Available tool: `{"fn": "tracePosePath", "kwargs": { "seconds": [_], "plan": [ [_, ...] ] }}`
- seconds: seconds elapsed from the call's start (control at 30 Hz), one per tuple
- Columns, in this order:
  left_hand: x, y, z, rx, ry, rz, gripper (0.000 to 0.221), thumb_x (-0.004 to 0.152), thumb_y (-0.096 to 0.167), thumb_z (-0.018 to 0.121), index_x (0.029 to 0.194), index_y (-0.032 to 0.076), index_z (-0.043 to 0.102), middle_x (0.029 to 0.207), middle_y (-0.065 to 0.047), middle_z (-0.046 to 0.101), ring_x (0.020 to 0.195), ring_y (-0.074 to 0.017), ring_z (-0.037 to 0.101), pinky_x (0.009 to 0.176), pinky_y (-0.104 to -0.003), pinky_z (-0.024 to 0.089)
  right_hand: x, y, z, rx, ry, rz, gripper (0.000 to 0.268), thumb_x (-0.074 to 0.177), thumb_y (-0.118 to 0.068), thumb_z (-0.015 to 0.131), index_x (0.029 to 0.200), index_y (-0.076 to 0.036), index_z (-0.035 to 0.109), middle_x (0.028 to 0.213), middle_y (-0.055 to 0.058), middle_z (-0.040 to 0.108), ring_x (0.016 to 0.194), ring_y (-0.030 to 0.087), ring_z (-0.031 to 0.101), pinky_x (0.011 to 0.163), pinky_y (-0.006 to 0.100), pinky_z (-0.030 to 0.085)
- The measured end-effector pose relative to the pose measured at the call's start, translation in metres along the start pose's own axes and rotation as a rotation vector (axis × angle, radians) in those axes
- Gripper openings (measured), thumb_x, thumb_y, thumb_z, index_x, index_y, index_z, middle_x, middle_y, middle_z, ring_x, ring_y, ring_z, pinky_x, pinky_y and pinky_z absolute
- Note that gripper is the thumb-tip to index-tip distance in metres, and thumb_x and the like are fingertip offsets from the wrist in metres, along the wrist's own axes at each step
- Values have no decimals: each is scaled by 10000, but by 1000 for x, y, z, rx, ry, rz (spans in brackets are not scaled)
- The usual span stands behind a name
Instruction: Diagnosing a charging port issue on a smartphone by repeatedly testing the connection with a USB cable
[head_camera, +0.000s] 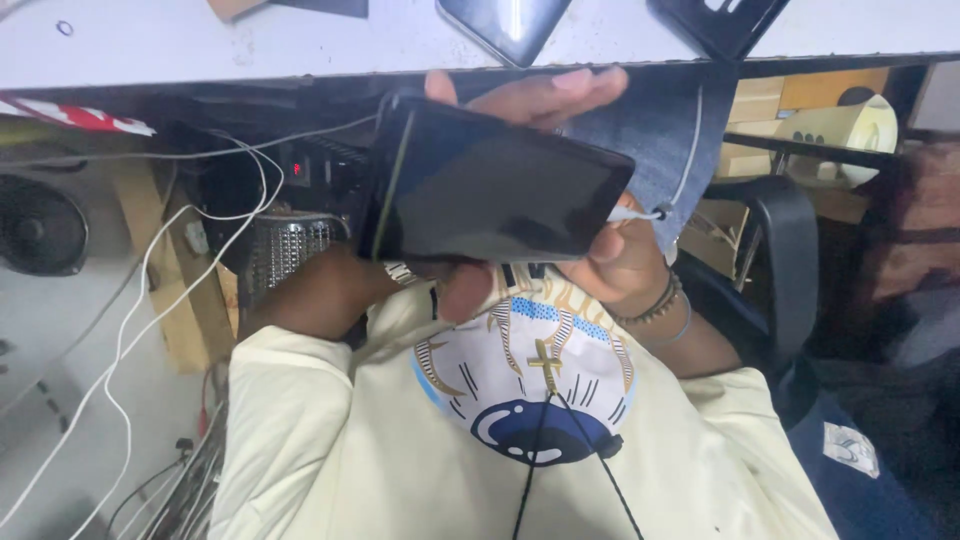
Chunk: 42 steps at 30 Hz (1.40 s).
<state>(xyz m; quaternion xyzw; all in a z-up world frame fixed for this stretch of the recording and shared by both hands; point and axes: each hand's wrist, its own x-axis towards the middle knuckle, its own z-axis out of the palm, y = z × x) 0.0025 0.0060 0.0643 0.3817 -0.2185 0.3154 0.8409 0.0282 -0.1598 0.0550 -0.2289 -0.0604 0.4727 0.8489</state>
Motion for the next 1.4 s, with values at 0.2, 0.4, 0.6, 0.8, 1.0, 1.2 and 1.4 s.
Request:
{"fn": "tracePosePath", "kwargs": {
  "seconds": [0.2, 0.4, 0.6, 0.8, 1.0, 1.2, 1.4],
  "plan": [
    [42, 2, 17, -507, 325, -102, 1133, 869, 932, 479, 1676, 137, 445, 1430, -243, 654, 1191, -441, 752, 1006, -601, 652, 1, 21, 12, -147, 152, -84, 626, 800, -321, 1022, 1236, -74, 647, 859, -12, 657, 810, 83, 624, 753, 262, 515],
    [56, 21, -11, -526, 283, -178, 1047, 918, 865, 434, 1490, -2, 573, 1409, -143, 665, 1142, -353, 689, 970, -530, 585, -1, 12, 42, -430, 132, 339, 459, 906, -54, 832, 1311, -21, 620, 1097, 66, 698, 943, 80, 649, 768, 206, 497],
    [62, 36, -32, -337, 188, -190, 1082, 903, 877, 369, 1518, 5, 546, 1505, -88, 623, 1242, -301, 657, 1063, -493, 578, 0, -11, 73, -824, -233, 33, 400, 1178, -313, 449, 1183, 13, 682, 910, 131, 675, 699, 144, 512, 599, 252, 387],
    [59, 41, -35, -444, 162, -297, 1111, 872, 880, 440, 1500, -33, 522, 1484, -138, 614, 1183, -309, 696, 1037, -484, 620, 15, -29, 79, -1718, 117, -624, 255, 1119, -185, 587, 1103, 41, 705, 1015, 185, 723, 920, 330, 659, 852, 437, 509],
    [52, 31, -30, -487, 234, -367, 1210, 862, 932, 487, 1726, 93, 372, 1463, -180, 634, 1108, -348, 711, 985, -504, 624, 33, -17, 60, -1843, 5, -430, 322, 1117, -291, 607, 1067, 25, 645, 1004, 155, 637, 949, 341, 607, 855, 441, 453],
    [52, 29, -24, -520, 229, -449, 1263, 839, 952, 442, 1738, 74, 320, 1432, -180, 637, 1103, -315, 696, 977, -473, 630, 30, -1, 40, -1591, 153, -218, 440, 1109, -446, 547, 902, -63, 607, 798, 25, 573, 772, 189, 539, 713, 382, 383],
    [52, 28, -15, -578, 244, -453, 1229, 889, 946, 404, 1744, 64, 352, 1410, -182, 662, 1083, -348, 703, 966, -494, 608, 28, 0, 39, -1468, 117, -239, 433, 1145, -394, 485, 902, -72, 642, 856, 25, 681, 812, 187, 614, 790, 366, 452]
  ]
}}
